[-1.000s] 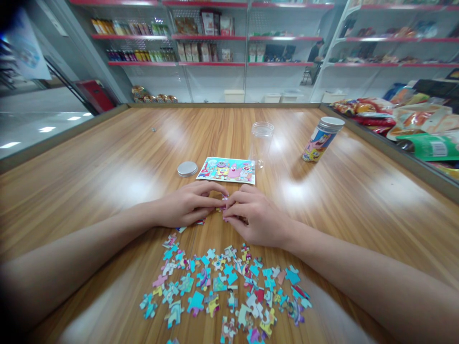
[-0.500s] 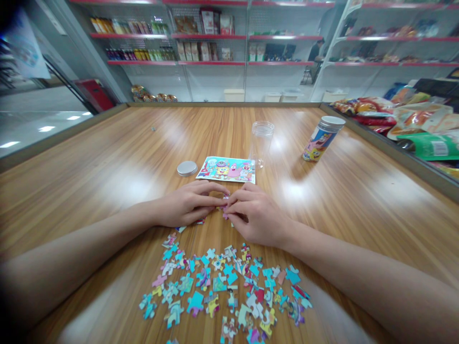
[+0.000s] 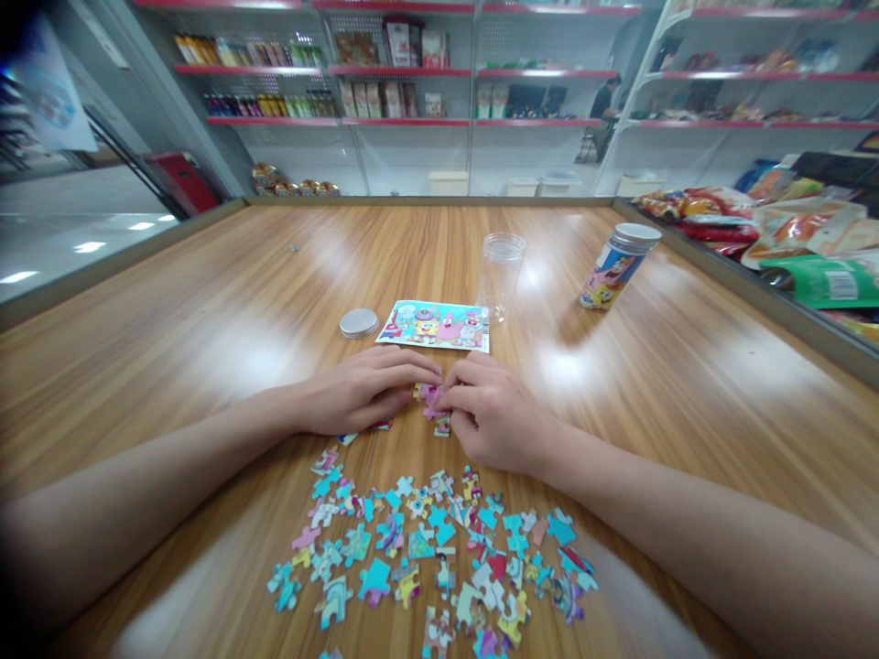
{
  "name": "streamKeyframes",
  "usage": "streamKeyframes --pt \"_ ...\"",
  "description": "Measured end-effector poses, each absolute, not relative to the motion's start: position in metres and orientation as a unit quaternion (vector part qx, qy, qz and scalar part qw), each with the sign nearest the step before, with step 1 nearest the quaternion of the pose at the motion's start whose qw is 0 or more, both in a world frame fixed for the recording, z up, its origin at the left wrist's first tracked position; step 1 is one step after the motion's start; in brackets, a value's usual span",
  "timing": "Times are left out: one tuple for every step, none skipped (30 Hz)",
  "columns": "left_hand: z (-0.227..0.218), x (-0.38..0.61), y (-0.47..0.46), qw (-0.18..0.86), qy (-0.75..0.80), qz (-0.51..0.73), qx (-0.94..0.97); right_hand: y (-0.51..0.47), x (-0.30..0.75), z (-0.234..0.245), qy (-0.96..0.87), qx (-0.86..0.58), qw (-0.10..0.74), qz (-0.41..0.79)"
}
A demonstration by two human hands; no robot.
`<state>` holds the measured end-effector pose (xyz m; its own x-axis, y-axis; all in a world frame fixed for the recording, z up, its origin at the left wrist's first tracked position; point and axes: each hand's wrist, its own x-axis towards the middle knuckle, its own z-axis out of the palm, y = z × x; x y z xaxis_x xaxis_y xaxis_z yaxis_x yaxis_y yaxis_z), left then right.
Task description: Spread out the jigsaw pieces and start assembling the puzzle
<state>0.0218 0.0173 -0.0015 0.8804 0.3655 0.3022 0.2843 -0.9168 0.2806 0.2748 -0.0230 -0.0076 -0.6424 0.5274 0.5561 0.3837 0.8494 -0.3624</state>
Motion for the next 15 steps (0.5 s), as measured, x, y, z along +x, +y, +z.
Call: streamKeyframes --pt "-0.0015 0.0217 0.0173 0.116 0.169 0.174 0.963 -0.0234 0.2747 -0.0077 -0.899 -0.253 0.341 0.11" --pt "-0.0015 0.0215 0.0175 0.115 0.168 0.172 0.964 -0.0237 0.2746 -0.0075 -0.899 -0.25 0.342 0.112" --pt "-0.0016 0.0214 0.0176 0.113 0.166 0.171 0.964 -0.0239 0.2746 -0.0072 -0.9 -0.247 0.342 0.112" --pt "-0.0017 0.0214 0.0178 0.111 0.165 0.171 0.965 -0.024 0.2746 -0.0067 -0.9 -0.246 0.342 0.109" --pt "-0.0016 0.0216 0.0179 0.11 0.166 0.174 0.964 -0.0241 0.2746 -0.0062 -0.898 -0.25 0.345 0.105" --pt "-0.0015 0.0219 0.0179 0.11 0.166 0.178 0.964 -0.024 0.2746 -0.0058 -0.895 -0.258 0.349 0.1" --pt "-0.0013 0.0223 0.0179 0.112 0.166 0.182 0.963 -0.0238 0.2746 -0.0055 -0.892 -0.265 0.353 0.096" --pt "-0.001 0.0227 0.0178 0.115 0.166 0.185 0.962 -0.0236 0.2747 -0.0055 -0.891 -0.269 0.352 0.094" --pt "-0.0008 0.023 0.0178 0.117 0.165 0.186 0.962 -0.0232 0.2748 -0.0057 -0.893 -0.269 0.347 0.094" --pt "-0.0007 0.0232 0.0178 0.118 0.165 0.185 0.962 -0.0229 0.2749 -0.0062 -0.898 -0.266 0.337 0.097" --pt "-0.0007 0.0233 0.0178 0.118 0.165 0.184 0.962 -0.0226 0.2751 -0.0068 -0.903 -0.261 0.326 0.1" --pt "-0.0007 0.0232 0.0178 0.118 0.165 0.181 0.962 -0.0224 0.2752 -0.0075 -0.907 -0.256 0.319 0.102" --pt "-0.0009 0.023 0.0178 0.117 0.166 0.179 0.963 -0.0223 0.2753 -0.0081 -0.908 -0.255 0.316 0.105" --pt "-0.0011 0.0227 0.0178 0.118 0.167 0.179 0.962 -0.0224 0.2754 -0.0086 -0.907 -0.256 0.317 0.108" --pt "-0.0014 0.0225 0.0177 0.12 0.167 0.18 0.962 -0.0225 0.2755 -0.0089 -0.906 -0.257 0.319 0.11"
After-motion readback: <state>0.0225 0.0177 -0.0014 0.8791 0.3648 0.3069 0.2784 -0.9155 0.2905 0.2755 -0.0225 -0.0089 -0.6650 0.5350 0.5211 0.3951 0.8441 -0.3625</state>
